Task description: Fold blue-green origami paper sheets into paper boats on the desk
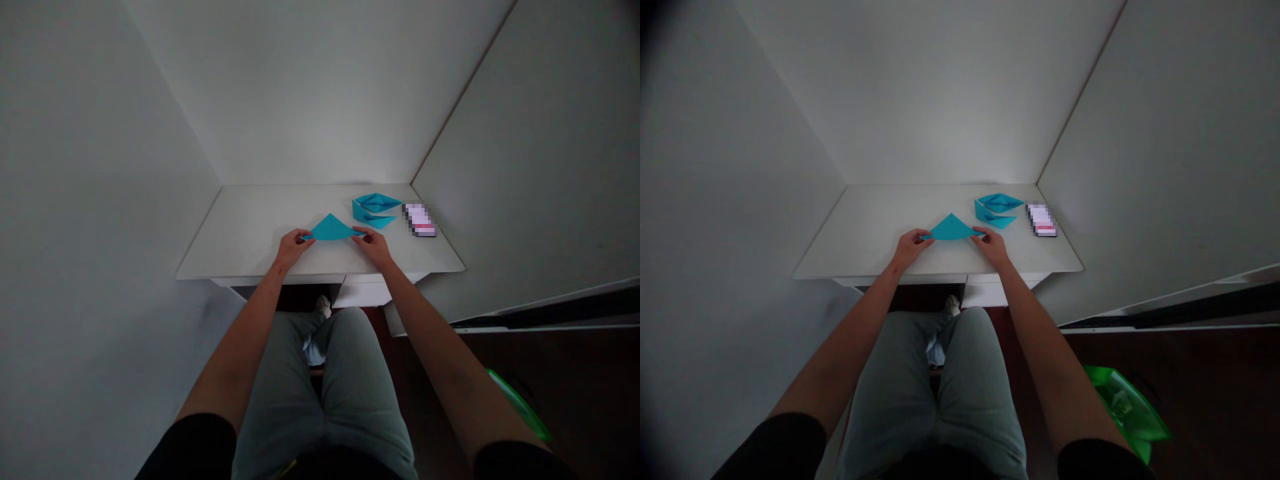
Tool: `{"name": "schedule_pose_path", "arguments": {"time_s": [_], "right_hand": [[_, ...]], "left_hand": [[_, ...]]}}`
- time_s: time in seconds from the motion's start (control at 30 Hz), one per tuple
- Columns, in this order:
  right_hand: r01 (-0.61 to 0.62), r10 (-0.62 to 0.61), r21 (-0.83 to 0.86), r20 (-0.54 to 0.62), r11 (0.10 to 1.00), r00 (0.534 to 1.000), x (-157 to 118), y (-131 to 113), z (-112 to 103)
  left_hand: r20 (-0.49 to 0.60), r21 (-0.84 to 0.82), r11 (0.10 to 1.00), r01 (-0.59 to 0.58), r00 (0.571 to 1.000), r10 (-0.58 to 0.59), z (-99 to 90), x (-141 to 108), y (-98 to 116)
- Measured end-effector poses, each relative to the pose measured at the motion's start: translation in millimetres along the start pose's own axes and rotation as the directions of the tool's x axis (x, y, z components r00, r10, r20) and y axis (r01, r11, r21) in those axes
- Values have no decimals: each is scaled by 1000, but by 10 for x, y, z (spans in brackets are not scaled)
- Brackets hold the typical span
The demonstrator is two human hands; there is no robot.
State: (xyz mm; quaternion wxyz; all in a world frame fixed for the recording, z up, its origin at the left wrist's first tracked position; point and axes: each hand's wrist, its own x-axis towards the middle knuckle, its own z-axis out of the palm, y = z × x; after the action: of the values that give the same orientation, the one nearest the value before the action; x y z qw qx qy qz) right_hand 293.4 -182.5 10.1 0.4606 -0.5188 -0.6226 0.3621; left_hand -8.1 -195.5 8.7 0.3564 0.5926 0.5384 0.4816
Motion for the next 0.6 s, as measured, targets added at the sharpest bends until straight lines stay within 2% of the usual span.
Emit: {"name": "schedule_pose_path", "arguments": {"time_s": [0.27,0.6], "right_hand": [[3,-4,-10,-12,1000,1000,3,9,-2],[12,-12,-11,-7,1000,1000,-23,-44,1]], "left_hand": [[-28,8,1000,12,1000,-12,15,-10,20],[-32,60,998,-34,999,36,20,-30,21]]}}
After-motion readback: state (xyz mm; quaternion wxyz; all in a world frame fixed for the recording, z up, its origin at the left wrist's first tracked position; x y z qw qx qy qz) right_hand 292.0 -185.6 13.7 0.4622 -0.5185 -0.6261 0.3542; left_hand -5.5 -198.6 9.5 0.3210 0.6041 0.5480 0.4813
